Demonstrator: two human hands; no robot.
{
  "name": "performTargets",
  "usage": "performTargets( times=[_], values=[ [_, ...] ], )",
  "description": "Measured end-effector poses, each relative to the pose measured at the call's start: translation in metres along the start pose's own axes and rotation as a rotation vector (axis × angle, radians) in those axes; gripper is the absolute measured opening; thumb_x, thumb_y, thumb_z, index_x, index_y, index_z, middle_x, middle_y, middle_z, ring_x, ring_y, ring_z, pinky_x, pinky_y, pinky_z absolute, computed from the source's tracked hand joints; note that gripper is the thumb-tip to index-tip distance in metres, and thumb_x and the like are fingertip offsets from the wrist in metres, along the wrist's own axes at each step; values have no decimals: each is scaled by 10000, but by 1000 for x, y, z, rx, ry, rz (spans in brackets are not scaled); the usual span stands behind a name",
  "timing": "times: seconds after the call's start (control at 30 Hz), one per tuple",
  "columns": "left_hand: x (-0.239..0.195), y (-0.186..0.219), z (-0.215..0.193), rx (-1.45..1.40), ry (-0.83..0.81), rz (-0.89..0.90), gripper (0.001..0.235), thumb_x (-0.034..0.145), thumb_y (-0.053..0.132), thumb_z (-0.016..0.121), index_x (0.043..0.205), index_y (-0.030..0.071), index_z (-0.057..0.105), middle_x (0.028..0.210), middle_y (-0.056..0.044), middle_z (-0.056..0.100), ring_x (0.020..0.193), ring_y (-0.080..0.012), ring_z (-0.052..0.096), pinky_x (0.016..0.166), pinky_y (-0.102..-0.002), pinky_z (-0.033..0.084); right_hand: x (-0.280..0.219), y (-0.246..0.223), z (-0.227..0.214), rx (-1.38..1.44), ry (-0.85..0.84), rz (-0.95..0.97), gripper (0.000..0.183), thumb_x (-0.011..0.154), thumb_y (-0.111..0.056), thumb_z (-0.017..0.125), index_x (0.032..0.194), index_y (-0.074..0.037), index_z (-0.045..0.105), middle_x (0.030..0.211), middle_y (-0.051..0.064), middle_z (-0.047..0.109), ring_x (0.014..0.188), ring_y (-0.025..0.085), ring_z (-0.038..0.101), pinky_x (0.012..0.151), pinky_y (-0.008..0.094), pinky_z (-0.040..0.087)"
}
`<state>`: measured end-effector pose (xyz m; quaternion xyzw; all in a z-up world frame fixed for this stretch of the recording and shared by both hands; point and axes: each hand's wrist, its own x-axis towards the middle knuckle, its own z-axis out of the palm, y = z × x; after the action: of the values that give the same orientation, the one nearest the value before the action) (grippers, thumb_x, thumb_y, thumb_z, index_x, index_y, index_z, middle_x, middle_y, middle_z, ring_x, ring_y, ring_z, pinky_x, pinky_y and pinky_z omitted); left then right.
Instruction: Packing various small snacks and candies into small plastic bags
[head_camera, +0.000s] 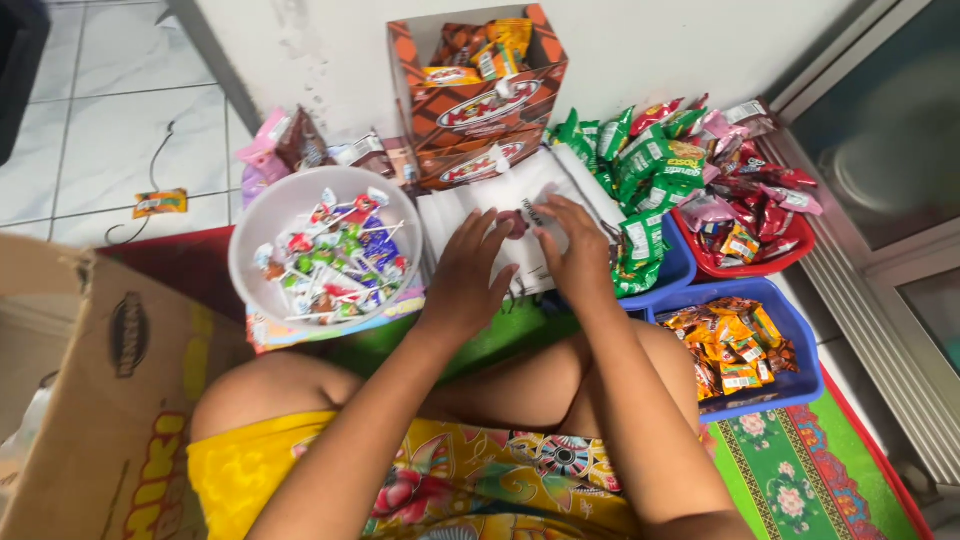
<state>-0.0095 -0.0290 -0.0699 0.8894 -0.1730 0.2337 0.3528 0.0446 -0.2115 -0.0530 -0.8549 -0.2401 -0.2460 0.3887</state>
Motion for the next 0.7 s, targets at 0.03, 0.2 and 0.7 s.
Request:
performTargets(
  times=[0.03, 0.2, 0.7],
  values=[
    [-4, -5, 8, 53, -2, 4, 577, 921, 211, 739, 1446, 86, 537, 1463, -196, 540, 1399, -449, 483, 1191, -529, 366, -4, 7, 3, 6, -2, 18, 320, 878, -28, 764, 1188, -104, 737, 1229, 170, 693, 1192, 398, 655, 988, 510, 541],
    [-11, -25, 29, 119, -54, -23, 547, 969, 311, 692, 1449, 94, 543, 1455, -180, 552, 1404, -426, 483, 1202, -515, 348, -8, 22, 12, 24, -24, 86, 306, 892, -63, 771, 1188, -133, 743, 1239, 127, 699, 1192, 355, 666, 964, 456, 563],
    [-6, -30, 20, 208, -67, -218, 519, 904, 197, 730, 1380, 40, 595, 1460, -207, 534, 1448, -411, 425, 1233, -541, 252, -3, 43, 22, -87, -155, 148, 305, 887, -44, 742, 1184, -114, 739, 1257, 132, 677, 1221, 355, 646, 1037, 460, 520]
  ],
)
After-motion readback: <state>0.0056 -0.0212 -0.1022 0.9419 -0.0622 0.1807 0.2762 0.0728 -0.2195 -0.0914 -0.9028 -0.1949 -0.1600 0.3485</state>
